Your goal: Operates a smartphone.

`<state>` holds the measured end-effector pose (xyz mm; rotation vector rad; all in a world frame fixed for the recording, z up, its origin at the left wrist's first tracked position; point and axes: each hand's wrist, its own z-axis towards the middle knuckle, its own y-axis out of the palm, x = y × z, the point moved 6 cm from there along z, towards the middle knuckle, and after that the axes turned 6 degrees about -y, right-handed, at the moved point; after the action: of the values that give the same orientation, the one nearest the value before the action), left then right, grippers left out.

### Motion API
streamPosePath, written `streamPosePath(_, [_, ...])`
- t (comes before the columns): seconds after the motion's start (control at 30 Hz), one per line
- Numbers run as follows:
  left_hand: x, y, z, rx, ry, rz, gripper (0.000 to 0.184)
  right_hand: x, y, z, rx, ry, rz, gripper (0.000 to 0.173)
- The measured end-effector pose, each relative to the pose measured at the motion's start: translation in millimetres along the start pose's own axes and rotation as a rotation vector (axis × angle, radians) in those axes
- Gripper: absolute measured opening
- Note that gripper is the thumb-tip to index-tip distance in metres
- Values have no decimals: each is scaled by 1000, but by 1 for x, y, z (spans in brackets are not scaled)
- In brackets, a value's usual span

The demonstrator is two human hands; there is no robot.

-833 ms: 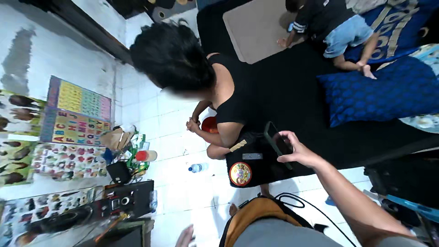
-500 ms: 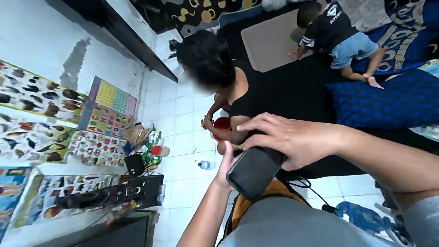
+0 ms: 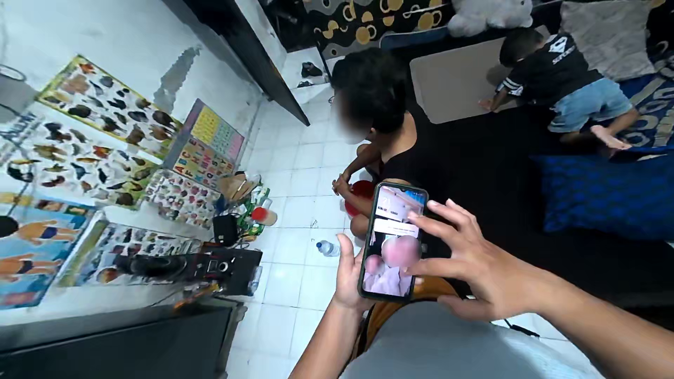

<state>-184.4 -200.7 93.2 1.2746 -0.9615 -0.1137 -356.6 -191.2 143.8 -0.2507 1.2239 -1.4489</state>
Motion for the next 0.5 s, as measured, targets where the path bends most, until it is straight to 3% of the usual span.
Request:
streamPosePath(0.07, [0,-2,-4,1,9,17,83,4,0,4,27,29,-53,37])
streamPosePath(0.27, [1,0,-10,-81,1,-2,88,29,-50,2,359,278,-357,48])
streamPosePath(0.5, [2,2,-17,-114,31,-2,89,23,-53,-10,465,247,-335,43])
